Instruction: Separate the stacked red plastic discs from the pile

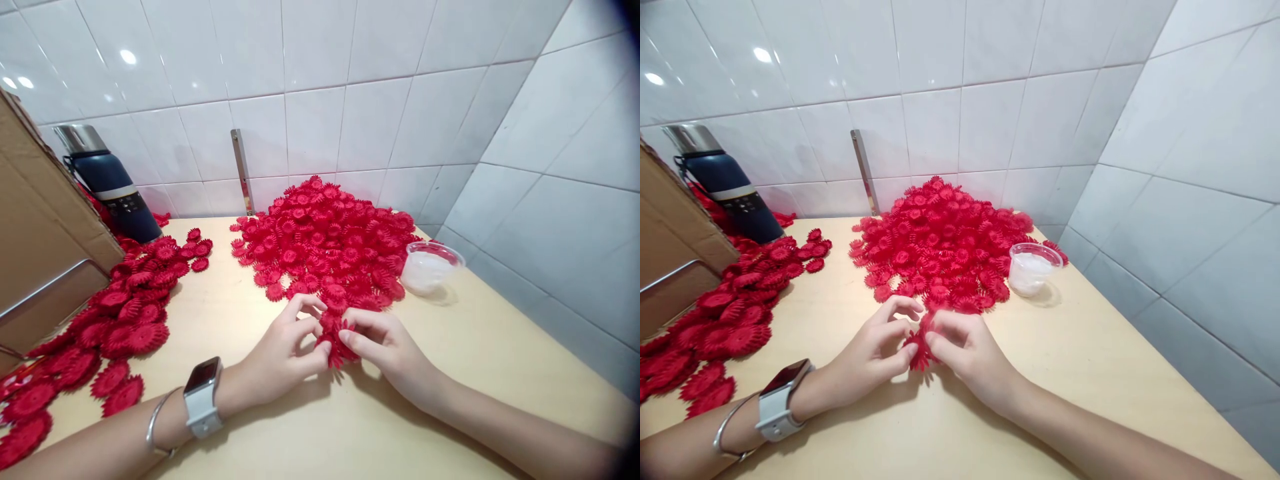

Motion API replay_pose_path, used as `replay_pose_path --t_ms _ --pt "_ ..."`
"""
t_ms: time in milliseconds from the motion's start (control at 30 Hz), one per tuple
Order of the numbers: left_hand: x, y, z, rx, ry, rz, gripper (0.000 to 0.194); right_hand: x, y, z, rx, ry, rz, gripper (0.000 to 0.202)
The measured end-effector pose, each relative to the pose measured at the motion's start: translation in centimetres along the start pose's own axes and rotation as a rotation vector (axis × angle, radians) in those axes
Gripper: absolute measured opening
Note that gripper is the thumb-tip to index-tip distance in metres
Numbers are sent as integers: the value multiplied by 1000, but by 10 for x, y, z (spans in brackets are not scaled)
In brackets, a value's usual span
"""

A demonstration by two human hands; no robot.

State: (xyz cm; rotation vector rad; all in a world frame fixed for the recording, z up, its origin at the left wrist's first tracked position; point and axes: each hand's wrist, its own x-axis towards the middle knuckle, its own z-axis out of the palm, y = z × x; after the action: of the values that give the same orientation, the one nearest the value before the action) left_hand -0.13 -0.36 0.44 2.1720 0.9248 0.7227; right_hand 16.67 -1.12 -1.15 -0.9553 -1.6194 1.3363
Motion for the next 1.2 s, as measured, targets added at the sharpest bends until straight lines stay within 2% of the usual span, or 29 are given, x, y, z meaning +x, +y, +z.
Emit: replay_pose_path --t_ms 100,267,367,500,800,933,1200 --pt "-1 1 0 -16 -25 24 7 0 -1 0 23 -17 -8 19" --pt "-1 3 -1 -18 -37 0 17 0 1 1 5 -13 -30 16" --pt "0 2 -1 -4 -38 -4 21 1 2 3 -73 -19 -18 15" --pt "1 1 0 40 -40 41 15 -2 3 5 -206 -7 20 20" --pt "0 0 0 27 -53 54 18 -4 3 6 -344 -32 16 30" --pt "0 -1 1 20 -44 48 19 -3 1 6 -353 -67 -25 25" --pt "-1 -1 0 2 -46 71 20 -3 -1 6 -373 -55 -113 18"
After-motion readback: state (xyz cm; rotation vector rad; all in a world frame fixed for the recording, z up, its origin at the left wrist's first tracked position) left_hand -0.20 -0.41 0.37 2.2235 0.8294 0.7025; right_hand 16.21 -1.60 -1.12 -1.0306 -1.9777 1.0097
